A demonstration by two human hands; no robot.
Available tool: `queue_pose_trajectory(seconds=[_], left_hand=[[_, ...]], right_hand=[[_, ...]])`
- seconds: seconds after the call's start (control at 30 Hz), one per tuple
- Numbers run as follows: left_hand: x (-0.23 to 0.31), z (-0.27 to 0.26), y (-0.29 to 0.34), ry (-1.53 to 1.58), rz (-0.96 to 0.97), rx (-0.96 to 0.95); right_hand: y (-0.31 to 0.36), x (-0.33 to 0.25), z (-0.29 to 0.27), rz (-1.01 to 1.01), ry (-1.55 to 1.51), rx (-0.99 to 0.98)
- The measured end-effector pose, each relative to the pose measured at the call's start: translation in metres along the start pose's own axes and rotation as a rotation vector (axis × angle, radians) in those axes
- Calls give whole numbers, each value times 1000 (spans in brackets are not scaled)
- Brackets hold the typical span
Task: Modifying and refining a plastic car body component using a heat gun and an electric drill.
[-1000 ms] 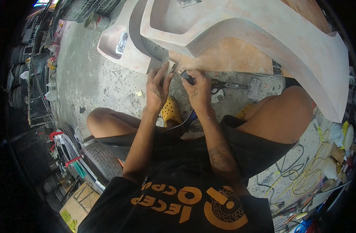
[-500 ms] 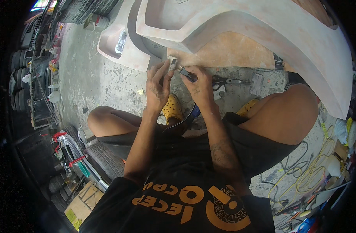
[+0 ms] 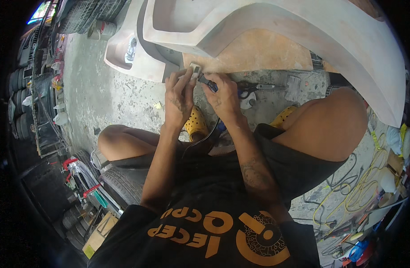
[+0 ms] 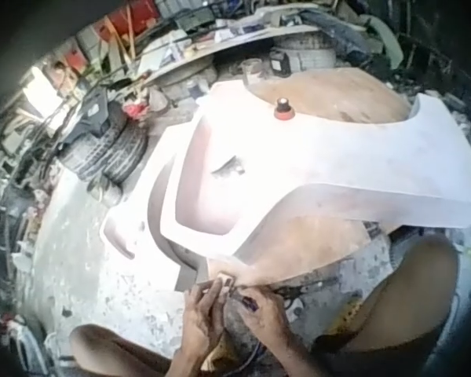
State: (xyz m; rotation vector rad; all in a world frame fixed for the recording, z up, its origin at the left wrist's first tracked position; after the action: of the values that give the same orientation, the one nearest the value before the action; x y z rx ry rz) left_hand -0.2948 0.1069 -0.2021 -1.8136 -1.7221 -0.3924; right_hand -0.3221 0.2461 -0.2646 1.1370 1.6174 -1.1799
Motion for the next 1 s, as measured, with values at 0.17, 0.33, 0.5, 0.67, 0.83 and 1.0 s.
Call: queue_pose_trajectory(seconds=[0.17, 0.33, 0.5, 0.67, 0.83, 1.0], left_hand=[[3, 2, -1, -23, 19, -21], [6, 2, -15, -54, 101, 20], [-7, 2, -2, 12, -3, -33], [-16, -17, 5, 51, -54, 46], [4, -7, -1, 45, 13, 16], [4, -1, -3, -19, -1, -54]], right_hand=[[-3, -1, -5, -32, 6, 2], [-6, -2, -3, -25, 14, -20], [-3, 1, 1, -38, -16, -26], [1, 3, 0, 39, -20, -49], [0, -1, -1, -22, -13, -39], [1, 1, -1, -50, 8, -9]])
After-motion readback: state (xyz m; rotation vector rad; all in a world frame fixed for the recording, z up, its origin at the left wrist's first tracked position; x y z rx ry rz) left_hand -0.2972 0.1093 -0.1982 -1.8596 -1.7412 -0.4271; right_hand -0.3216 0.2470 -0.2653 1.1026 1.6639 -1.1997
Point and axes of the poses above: each hand's wrist, its own y-axis away from the middle knuckle, its own z-axis out of the palm, x = y × z, the point moved 8 cm from there along -y, towards the middle knuckle, and after that the axes turned 4 degrees about -x, right-handed, at the moved point
